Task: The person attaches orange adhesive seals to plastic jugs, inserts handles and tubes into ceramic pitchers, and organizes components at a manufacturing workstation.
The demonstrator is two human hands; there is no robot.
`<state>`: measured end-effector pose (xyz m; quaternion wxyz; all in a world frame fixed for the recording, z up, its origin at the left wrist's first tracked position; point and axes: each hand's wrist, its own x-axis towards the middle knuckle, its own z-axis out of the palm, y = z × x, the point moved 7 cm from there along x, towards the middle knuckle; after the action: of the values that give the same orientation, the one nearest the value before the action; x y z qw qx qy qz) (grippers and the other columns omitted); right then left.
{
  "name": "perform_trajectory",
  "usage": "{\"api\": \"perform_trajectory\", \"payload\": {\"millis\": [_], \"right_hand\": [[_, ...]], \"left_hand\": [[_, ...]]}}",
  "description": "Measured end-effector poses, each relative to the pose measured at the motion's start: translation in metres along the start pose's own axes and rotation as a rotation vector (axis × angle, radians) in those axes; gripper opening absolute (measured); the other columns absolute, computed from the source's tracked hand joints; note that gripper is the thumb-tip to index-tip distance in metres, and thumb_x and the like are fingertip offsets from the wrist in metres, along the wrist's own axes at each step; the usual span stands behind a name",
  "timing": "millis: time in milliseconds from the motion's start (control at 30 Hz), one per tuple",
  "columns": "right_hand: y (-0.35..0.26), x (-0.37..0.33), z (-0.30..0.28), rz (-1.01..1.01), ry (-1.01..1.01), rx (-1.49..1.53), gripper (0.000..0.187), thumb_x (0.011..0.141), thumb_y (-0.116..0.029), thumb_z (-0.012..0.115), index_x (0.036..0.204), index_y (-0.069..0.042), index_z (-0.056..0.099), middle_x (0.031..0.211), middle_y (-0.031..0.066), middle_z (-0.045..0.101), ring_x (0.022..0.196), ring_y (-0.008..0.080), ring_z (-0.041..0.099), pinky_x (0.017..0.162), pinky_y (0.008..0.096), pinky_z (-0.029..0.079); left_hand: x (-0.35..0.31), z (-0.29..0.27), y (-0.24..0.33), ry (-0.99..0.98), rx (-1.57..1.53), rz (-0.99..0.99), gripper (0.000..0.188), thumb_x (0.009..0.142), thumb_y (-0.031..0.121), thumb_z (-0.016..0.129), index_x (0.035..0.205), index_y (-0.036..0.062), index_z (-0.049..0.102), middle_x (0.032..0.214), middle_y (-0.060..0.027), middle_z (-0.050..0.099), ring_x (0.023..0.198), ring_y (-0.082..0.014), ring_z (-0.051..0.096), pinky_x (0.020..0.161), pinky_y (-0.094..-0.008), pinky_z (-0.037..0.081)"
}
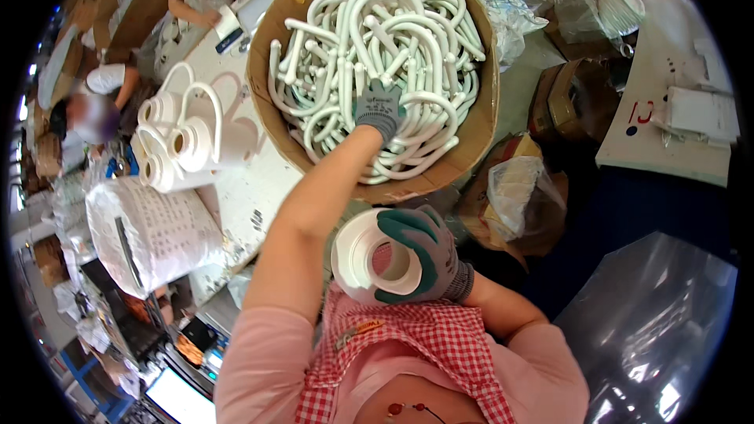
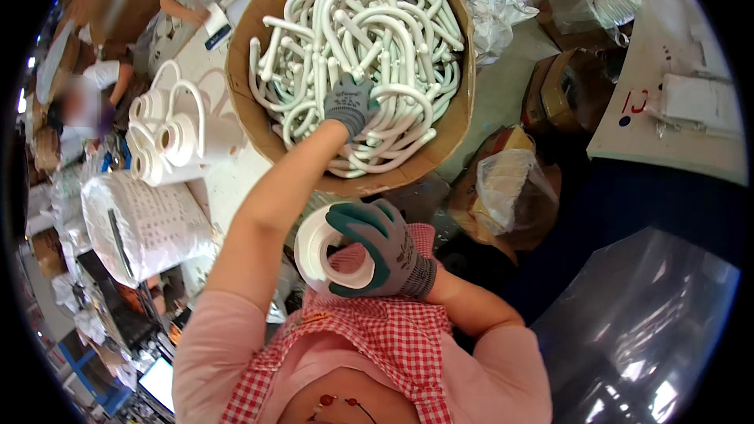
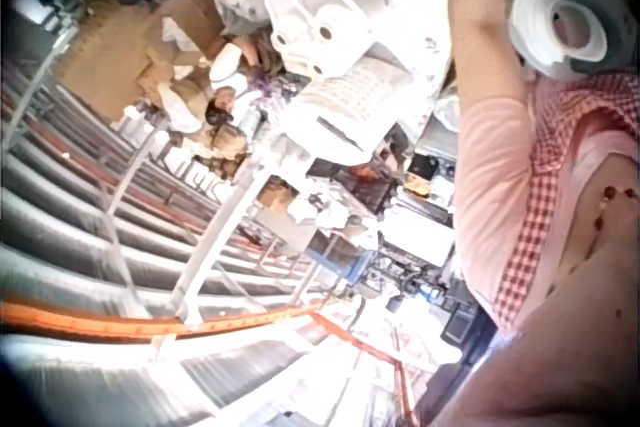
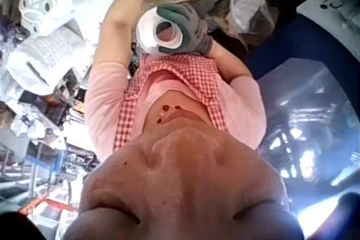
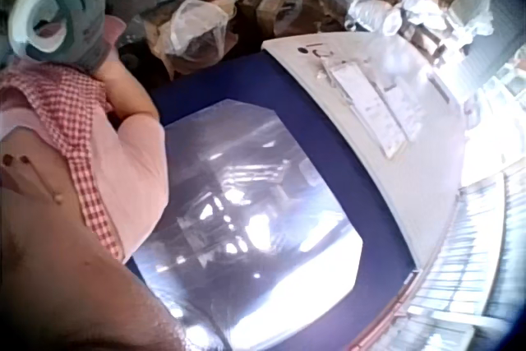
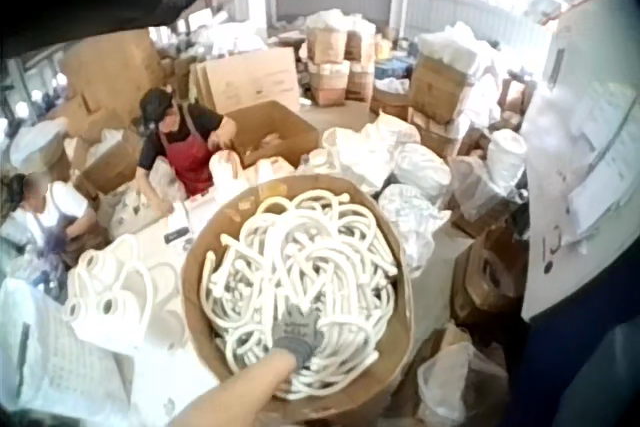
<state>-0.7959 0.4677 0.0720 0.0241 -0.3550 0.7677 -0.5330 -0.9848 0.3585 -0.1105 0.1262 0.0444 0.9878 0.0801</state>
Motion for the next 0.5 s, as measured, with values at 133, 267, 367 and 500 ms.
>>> {"api": "perform_trajectory", "payload": {"millis": [133, 267, 367, 500], "right_hand": [[0.011, -0.022, -0.030, -0.025, -0.022, -0.046, 0.079, 0.060, -0.040, 0.087, 0.124, -0.008, 0.054, 0.123, 0.0118, 0.058, 0.102, 0.0315, 0.057, 0.084, 0.0447, 0.043], [0.012, -0.014, -0.051, -0.002, 0.072, -0.113, 0.069, 0.061, -0.034, 0.086, 0.117, -0.007, 0.057, 0.117, 0.0131, 0.058, 0.104, 0.0357, 0.055, 0.093, 0.0486, 0.043], [0.013, -0.002, -0.050, -0.029, 0.099, 0.139, 0.071, 0.063, -0.029, 0.085, 0.121, -0.005, 0.054, 0.119, 0.0162, 0.056, 0.112, 0.0355, 0.055, 0.096, 0.0487, 0.046], [-0.018, 0.024, -0.034, -0.131, 0.051, 0.383, 0.075, 0.068, -0.039, 0.081, 0.126, -0.002, 0.050, 0.117, 0.0165, 0.057, 0.111, 0.0315, 0.058, 0.095, 0.0447, 0.048]], "left_hand": [[-0.033, -0.001, -0.016, 0.055, -0.536, 0.009, 0.031, 0.085, 0.028, 0.062, 0.110, 0.0099, 0.063, 0.116, -0.0176, 0.053, 0.107, -0.0342, 0.055, 0.092, -0.0431, 0.046], [-0.091, -0.058, -0.065, 0.482, -0.795, -0.122, 0.030, 0.090, 0.024, 0.063, 0.110, 0.0027, 0.058, 0.085, -0.0157, 0.063, 0.078, -0.0275, 0.064, 0.074, -0.0359, 0.052], [-0.149, -0.188, -0.088, 1.037, -1.131, 0.027, 0.023, 0.095, 0.024, 0.057, 0.097, 0.0017, 0.055, 0.073, -0.0086, 0.060, 0.065, -0.0169, 0.061, 0.059, -0.0301, 0.049], [-0.254, -0.226, -0.119, 1.226, -1.376, -0.109, 0.026, 0.101, 0.028, 0.043, 0.092, 0.0039, 0.050, 0.066, -0.0039, 0.050, 0.057, -0.0136, 0.049, 0.052, -0.0262, 0.041]]}}
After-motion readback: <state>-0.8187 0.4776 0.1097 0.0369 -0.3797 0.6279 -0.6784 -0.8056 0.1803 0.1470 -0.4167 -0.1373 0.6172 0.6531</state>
